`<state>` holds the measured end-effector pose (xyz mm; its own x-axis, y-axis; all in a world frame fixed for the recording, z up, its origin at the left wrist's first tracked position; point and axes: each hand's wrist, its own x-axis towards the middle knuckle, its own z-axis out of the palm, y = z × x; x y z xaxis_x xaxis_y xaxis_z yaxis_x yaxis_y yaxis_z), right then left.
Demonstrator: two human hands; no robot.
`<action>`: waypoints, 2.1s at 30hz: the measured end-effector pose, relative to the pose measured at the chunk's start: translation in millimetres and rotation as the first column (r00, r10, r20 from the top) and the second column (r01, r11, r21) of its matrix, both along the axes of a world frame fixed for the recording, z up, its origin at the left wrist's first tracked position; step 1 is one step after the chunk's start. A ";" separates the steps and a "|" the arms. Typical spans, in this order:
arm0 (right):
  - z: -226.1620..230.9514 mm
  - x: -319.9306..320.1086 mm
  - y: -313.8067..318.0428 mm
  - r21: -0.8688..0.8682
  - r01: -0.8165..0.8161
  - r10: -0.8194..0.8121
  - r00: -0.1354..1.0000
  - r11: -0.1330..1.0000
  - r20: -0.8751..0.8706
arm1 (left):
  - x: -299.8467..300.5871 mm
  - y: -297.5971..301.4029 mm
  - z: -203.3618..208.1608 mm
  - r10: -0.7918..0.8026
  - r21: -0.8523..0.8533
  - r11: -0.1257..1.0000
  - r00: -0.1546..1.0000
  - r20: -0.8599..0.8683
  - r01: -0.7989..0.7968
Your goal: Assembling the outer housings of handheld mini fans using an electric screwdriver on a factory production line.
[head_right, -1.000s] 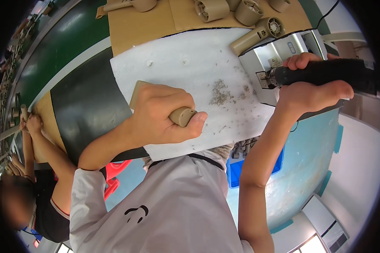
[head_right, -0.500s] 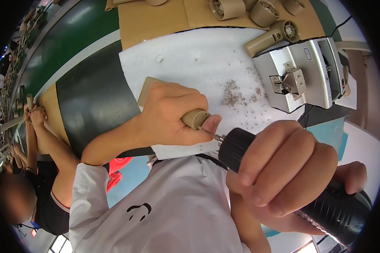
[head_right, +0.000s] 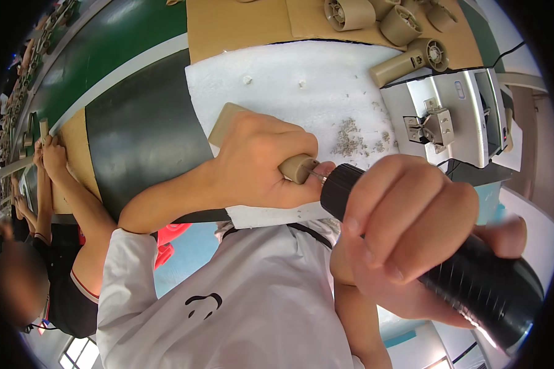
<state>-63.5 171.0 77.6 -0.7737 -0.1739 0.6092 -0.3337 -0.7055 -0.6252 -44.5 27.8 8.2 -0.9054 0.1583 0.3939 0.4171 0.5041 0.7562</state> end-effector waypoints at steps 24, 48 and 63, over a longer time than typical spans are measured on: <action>-38.8 -89.7 67.1 0.503 0.703 -0.761 0.636 0.503 -0.128 | -4.6 -17.9 9.0 -0.089 0.107 0.991 0.995 0.050 0.083; -21.9 -66.0 61.1 0.126 0.288 -0.314 0.894 0.949 0.319 | -4.2 -21.4 10.9 -0.125 0.249 0.963 0.989 0.085 0.100; -4.9 -2.2 4.0 0.042 0.041 -0.043 0.998 0.998 0.045 | -2.7 -22.6 12.8 -0.138 0.162 0.979 0.988 0.069 0.126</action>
<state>-65.8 175.0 72.7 -0.8076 -0.1649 0.5662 -0.3332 -0.6646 -0.6688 -47.3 5.1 21.0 -0.9100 0.2204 0.3511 0.4075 0.3208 0.8550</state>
